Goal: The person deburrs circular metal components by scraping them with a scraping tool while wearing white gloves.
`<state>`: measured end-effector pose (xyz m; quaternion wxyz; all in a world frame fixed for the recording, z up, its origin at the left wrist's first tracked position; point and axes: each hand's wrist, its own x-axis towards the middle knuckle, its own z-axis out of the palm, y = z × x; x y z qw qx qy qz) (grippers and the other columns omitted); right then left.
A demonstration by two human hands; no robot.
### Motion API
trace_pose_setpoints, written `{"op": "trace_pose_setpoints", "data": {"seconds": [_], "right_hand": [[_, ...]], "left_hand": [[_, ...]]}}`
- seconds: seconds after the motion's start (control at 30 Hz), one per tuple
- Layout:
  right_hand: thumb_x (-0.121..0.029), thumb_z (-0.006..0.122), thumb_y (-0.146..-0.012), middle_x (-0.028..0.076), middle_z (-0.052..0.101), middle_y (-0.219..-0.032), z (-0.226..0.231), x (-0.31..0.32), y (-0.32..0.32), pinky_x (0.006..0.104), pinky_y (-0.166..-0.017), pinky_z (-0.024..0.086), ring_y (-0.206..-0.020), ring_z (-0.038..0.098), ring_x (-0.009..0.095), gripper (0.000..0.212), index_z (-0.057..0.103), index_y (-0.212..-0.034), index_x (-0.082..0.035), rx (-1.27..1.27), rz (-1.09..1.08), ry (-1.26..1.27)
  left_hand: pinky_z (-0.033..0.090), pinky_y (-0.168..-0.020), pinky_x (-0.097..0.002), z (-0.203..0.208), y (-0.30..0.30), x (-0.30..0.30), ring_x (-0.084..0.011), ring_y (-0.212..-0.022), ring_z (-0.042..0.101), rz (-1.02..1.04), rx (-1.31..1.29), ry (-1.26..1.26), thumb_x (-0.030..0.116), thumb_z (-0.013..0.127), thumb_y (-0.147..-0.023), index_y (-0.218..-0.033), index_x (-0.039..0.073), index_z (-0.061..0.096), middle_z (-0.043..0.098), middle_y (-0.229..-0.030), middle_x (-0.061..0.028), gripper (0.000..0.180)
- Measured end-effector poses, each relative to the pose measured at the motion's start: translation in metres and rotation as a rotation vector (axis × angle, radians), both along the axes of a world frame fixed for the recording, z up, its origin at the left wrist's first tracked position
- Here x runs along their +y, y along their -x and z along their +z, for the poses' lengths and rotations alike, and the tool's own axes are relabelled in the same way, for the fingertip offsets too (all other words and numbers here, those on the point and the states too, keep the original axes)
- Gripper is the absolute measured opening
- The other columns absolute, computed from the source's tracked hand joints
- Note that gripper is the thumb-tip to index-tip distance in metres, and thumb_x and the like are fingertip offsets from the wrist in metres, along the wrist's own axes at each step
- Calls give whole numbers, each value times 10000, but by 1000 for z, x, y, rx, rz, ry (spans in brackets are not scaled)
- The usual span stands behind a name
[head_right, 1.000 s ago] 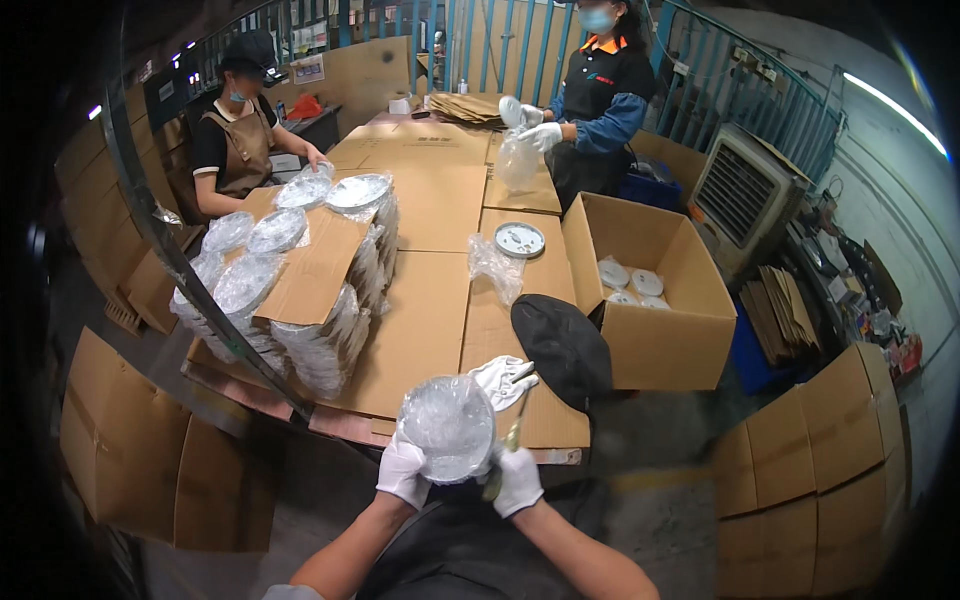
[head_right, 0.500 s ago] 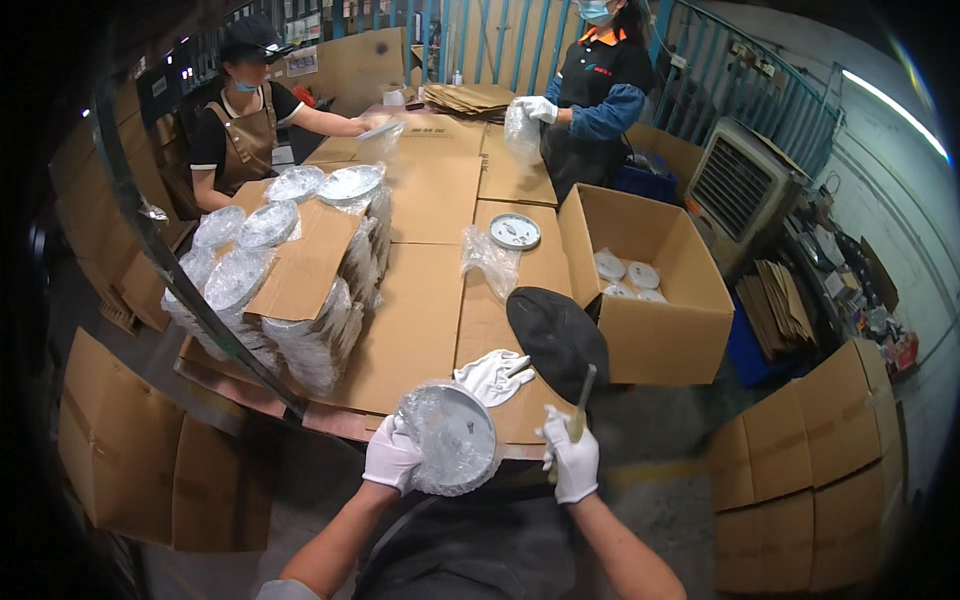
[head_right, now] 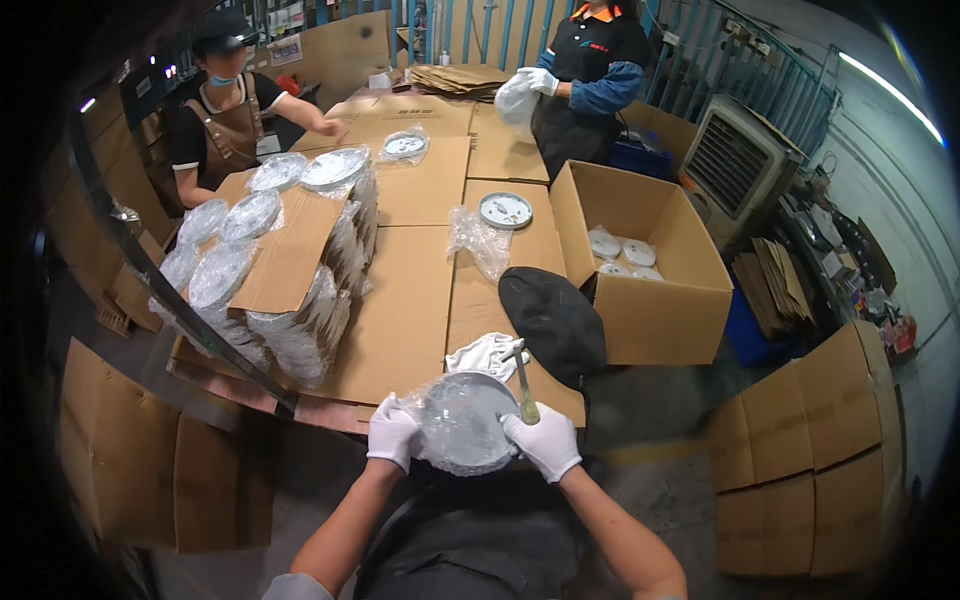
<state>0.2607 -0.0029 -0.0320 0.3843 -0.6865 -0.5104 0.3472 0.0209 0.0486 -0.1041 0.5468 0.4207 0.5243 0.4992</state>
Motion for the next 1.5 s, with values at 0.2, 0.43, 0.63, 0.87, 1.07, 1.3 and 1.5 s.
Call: {"op": "trace_pose_setpoints", "data": {"seconds": [0.2,0.43,0.63,0.87,1.07,1.3,1.5], "right_hand": [[-97,682,-870,50,639,-639,11,2,-11,240,-449,475,-487,601,101,126,637,-869,21,409,-151,0],[-41,653,-891,58,635,-714,19,5,-14,242,-443,480,-498,594,112,116,601,-960,37,677,-348,-294],[-104,687,-889,51,637,-686,0,-2,19,236,-450,469,-504,601,104,151,603,-927,15,603,-91,20],[-209,669,-913,35,640,-749,-18,9,9,228,-480,484,-571,620,89,307,612,-1074,45,583,7,258],[-420,688,-912,182,688,-849,8,14,-46,394,-718,560,-776,693,331,758,364,-1489,-52,-514,334,190],[-358,616,-918,148,659,-927,65,-2,-43,440,-727,550,-944,662,332,460,544,-1312,-132,-814,519,107],[-341,548,-967,126,672,-835,74,1,-36,433,-633,554,-749,685,312,366,571,-1288,-166,-911,646,166]], "left_hand": [[379,-498,-250,42,-12,9,-75,-567,443,432,-680,245,178,496,-1038,-837,82,499,488,-676,37,223],[364,-484,-257,-5,-4,20,-68,-552,450,271,302,24,225,470,-1040,-723,110,479,447,-612,40,337],[413,-596,-252,-7,-17,18,-67,-667,447,154,-346,63,255,543,-1023,-841,61,527,507,-741,30,267],[491,-890,-275,10,-17,9,-104,-997,605,-196,14,-90,20,524,-893,-1474,0,413,661,-1165,-76,592],[532,-862,-304,55,-24,22,-268,-997,714,-254,624,-204,-17,487,-833,-1361,59,563,689,-1081,-251,539],[555,-834,-338,70,-32,32,-296,-999,710,-299,640,-293,-92,495,-815,-1295,72,615,703,-1056,-218,521],[531,-650,-398,62,-34,20,-324,-672,652,-188,810,-522,-40,569,-804,-1357,167,584,666,-788,-157,591]]}}
